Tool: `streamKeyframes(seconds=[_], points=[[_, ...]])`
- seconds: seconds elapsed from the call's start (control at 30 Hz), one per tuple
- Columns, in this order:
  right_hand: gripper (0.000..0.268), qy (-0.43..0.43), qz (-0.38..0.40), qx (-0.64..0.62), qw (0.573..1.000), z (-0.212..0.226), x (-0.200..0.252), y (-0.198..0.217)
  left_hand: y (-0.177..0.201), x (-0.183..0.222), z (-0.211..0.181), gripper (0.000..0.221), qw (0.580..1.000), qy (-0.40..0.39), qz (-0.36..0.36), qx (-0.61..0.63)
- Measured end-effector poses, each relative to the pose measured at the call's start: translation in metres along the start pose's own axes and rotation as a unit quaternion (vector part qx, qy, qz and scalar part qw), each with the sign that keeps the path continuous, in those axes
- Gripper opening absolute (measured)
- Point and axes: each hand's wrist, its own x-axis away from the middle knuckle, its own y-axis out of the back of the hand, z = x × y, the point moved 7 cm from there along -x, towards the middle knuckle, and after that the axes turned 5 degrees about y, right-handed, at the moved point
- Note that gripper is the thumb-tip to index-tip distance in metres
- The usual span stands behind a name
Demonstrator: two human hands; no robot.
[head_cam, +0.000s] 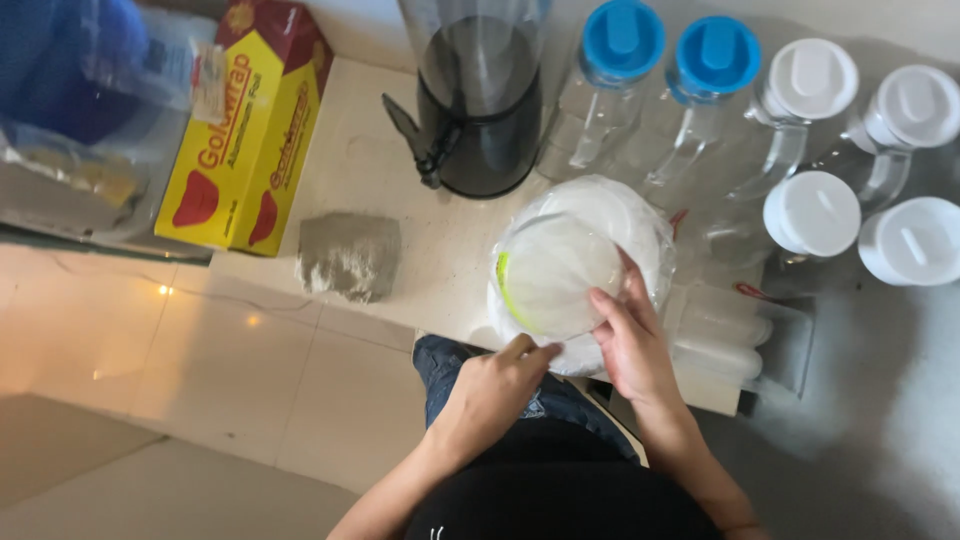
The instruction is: Cleaning a large beverage dispenser and organizing nearby restaurant supplies such as plates and packets.
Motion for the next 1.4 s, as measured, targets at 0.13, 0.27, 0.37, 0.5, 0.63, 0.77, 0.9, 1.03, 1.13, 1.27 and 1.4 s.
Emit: streamKeyframes(seconds=[0.13,0.27,0.37,0.5,0.63,0.77,0.9,1.03,1.13,1.27,1.4], points=[[0.068,0.022,0.013,0.074,0.997,0.020,-0.002,-0.001,0.010,0.002,-0.021,0.049,0.998,-0.047,0.028,0.014],[0.060,0.050,0.090,0.344,0.933,0.047,-0.004,-0.011,0.016,0.003,-0.037,0.048,0.995,-0.100,0.015,-0.011],[0.056,0.059,0.133,0.457,0.878,0.062,0.000,-0.019,0.017,0.006,-0.037,0.045,0.994,-0.112,-0.004,-0.010],[0.055,0.047,0.179,0.525,0.831,0.067,0.004,-0.017,0.023,0.009,-0.035,0.038,0.989,-0.139,-0.039,0.017],[0.057,0.005,0.195,0.546,0.815,0.055,0.006,-0.010,0.029,0.008,-0.039,0.032,0.989,-0.137,-0.054,0.009],[0.054,-0.040,0.180,0.588,0.788,0.042,0.004,0.005,0.032,0.010,-0.042,0.028,0.990,-0.130,-0.059,0.012],[0.049,0.049,0.197,0.601,0.773,0.032,0.000,0.023,0.030,0.012,-0.044,0.026,0.988,-0.132,-0.078,0.014],[0.046,0.093,0.159,0.662,0.726,0.033,0.004,0.034,0.027,0.013,-0.044,0.023,0.988,-0.128,-0.082,0.031],[0.050,0.099,0.122,0.693,0.703,0.046,0.007,0.026,0.030,0.014,-0.048,0.022,0.986,-0.136,-0.091,0.029],[0.073,0.177,0.138,0.663,0.714,0.056,0.018,-0.002,0.032,0.012,-0.050,0.015,0.987,-0.130,-0.091,0.039],[0.096,0.071,0.138,0.685,0.712,0.049,0.013,-0.013,0.030,0.012,-0.052,0.012,0.988,-0.129,-0.082,0.029]])
